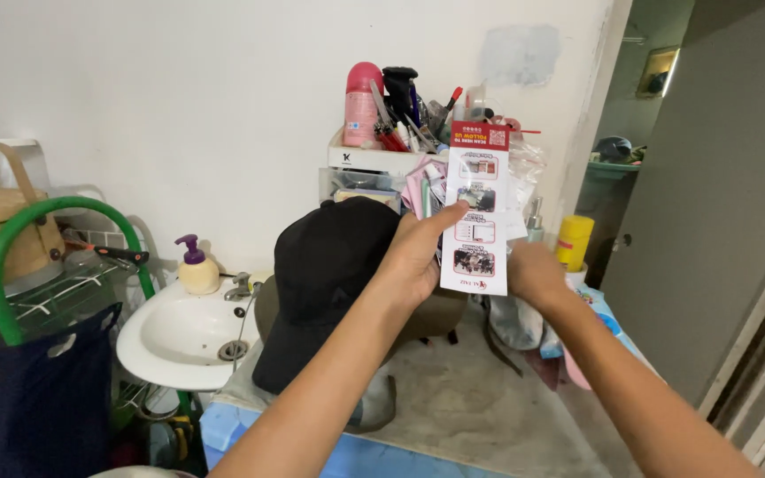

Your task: The person sorts through items on a cluttered counter, picking up a black hat and an olive hat. They hold the hats while using their other hand to move a comb, a diaper, and various small packages, eventually holding up a set of instructions and a pack of batteries.

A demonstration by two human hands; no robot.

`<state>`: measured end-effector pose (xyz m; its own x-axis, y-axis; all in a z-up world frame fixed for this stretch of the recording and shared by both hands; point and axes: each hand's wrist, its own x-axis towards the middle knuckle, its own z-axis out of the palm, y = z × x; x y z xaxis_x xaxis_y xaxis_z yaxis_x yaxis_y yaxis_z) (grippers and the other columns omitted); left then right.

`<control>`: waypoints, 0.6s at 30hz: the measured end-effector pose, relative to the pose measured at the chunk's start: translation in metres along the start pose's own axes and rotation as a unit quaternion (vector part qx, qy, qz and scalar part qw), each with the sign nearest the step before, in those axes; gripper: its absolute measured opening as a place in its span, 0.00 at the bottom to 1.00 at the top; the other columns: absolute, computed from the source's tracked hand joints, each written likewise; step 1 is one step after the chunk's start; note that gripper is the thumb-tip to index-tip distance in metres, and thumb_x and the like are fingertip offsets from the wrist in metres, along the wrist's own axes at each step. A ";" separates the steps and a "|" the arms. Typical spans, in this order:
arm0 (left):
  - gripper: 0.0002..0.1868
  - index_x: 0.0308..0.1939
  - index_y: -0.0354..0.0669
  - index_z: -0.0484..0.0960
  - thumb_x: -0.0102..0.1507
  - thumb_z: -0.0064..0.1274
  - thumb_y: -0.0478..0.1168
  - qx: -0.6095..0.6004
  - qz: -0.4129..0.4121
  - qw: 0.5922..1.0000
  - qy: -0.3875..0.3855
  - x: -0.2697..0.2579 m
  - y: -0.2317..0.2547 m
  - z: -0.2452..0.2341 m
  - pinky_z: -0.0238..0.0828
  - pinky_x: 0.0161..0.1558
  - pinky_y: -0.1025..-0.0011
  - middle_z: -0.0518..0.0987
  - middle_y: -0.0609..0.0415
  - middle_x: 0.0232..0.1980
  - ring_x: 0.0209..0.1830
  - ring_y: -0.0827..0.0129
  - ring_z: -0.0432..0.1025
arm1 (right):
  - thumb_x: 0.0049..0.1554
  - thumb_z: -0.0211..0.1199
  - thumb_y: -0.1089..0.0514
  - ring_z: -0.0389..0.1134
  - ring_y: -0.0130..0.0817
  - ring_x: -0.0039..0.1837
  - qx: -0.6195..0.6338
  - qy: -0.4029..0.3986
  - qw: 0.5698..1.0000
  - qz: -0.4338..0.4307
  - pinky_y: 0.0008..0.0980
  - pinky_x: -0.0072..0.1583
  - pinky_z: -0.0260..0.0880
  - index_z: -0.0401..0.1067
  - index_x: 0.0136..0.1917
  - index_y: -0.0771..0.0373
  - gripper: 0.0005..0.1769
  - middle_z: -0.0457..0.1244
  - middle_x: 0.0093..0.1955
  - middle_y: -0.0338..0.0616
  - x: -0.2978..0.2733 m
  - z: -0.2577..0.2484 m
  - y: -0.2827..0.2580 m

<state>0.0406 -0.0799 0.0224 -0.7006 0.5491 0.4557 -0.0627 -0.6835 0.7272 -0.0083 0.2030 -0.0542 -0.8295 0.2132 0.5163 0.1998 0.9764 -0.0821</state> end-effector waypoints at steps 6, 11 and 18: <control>0.18 0.56 0.28 0.78 0.65 0.55 0.37 0.003 -0.018 1.000 0.012 -0.015 0.002 -0.013 0.83 0.43 0.61 0.83 0.44 0.49 0.44 0.60 0.81 | 0.49 0.71 0.52 0.69 0.35 0.53 0.208 -0.364 0.904 0.087 0.40 0.49 0.72 0.74 0.61 0.57 0.27 0.70 0.54 0.43 -0.022 -0.073 -0.032; 0.18 0.56 0.29 0.78 0.65 0.56 0.35 0.000 -0.001 0.999 0.036 -0.019 0.020 -0.017 0.83 0.46 0.62 0.84 0.44 0.50 0.46 0.61 0.81 | 0.45 0.70 0.57 0.74 0.41 0.47 0.276 -0.352 0.887 0.117 0.37 0.49 0.76 0.81 0.54 0.74 0.24 0.74 0.46 0.51 -0.019 -0.152 -0.015; 0.18 0.57 0.28 0.78 0.65 0.55 0.35 0.003 0.002 0.999 0.032 -0.028 0.011 -0.010 0.82 0.46 0.62 0.83 0.43 0.50 0.45 0.60 0.81 | 0.50 0.71 0.55 0.68 0.43 0.55 0.300 -0.246 0.898 0.205 0.44 0.51 0.72 0.71 0.64 0.63 0.30 0.66 0.61 0.50 -0.022 -0.085 0.007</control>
<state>0.0523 -0.1079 0.0120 -0.7448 0.5147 0.4247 -0.0559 -0.6824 0.7289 0.0558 0.2018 0.0058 -0.9102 0.4044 -0.0899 0.3463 0.6237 -0.7007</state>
